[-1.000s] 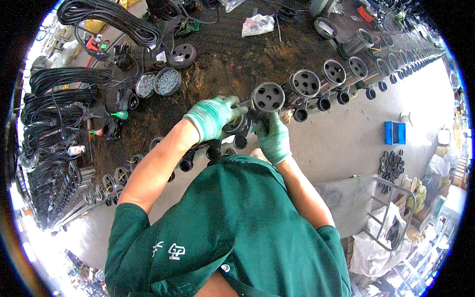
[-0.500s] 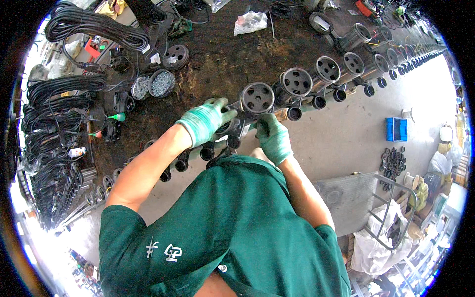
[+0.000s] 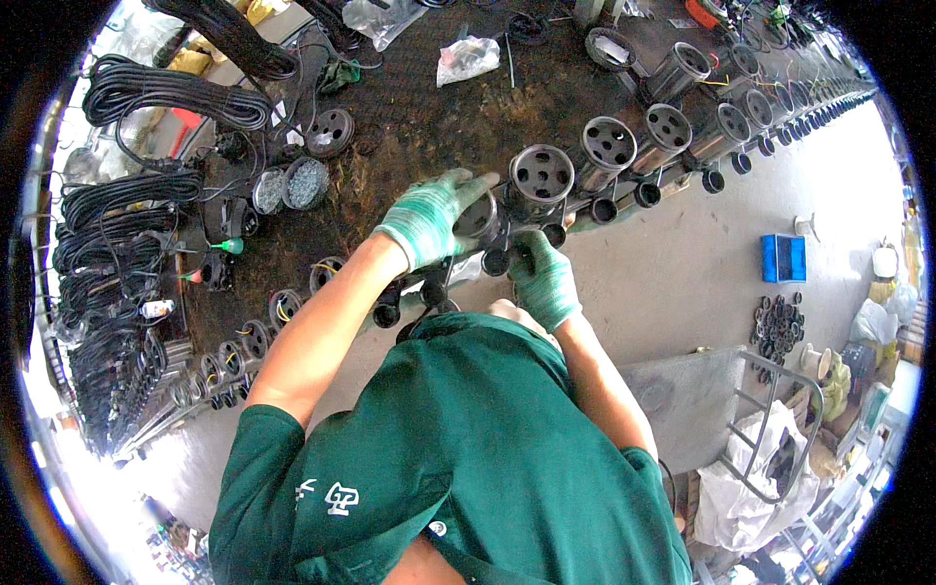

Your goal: The person retrieves metal spools from a blue bin and places them onto a long rack. They then pick up a black cylindrical component and repeatedly insert and remove it from the spools, appearing to test the fit or alignment of the parts.

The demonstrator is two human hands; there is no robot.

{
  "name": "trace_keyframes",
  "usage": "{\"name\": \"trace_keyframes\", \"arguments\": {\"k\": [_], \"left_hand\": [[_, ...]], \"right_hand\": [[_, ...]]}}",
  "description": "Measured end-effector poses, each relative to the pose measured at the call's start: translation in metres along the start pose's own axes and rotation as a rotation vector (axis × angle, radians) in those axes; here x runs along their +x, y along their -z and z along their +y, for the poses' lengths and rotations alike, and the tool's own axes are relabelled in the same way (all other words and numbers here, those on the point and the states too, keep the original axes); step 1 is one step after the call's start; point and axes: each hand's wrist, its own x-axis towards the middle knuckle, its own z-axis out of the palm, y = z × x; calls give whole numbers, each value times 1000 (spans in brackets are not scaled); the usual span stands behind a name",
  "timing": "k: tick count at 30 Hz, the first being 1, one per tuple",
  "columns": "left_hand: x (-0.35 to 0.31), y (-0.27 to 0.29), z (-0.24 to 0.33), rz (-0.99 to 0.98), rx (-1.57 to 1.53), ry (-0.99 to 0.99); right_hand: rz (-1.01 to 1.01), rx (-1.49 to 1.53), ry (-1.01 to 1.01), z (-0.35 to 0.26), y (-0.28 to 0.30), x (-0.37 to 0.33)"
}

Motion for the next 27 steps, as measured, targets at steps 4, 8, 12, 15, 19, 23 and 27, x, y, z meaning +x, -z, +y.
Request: {"name": "trace_keyframes", "arguments": {"k": [4, 8, 12, 15, 19, 23, 27], "left_hand": [[-10, -12, -20, 340, -143, -88], [-47, -2, -42, 763, -723, 74], [-76, 3, -32, 924, -1222, 100], [-91, 0, -4, 941, -1249, 226], [-100, -21, 14, 1005, -1314, 235], [-106, -35, 16, 1017, -1404, 260], [-112, -39, 6, 1021, -1409, 282]], "right_hand": [[0, -71, 79, -11, 15, 13], [32, -215, 387, -38, 31, 44], [-250, -476, 520, -82, 42, 96], [-564, -807, 813, -94, 25, 141], [-869, -1022, 930, -110, -12, 166], [-975, -1042, 1084, -101, -32, 177], [-992, -1125, 1146, -100, -36, 182]]}}
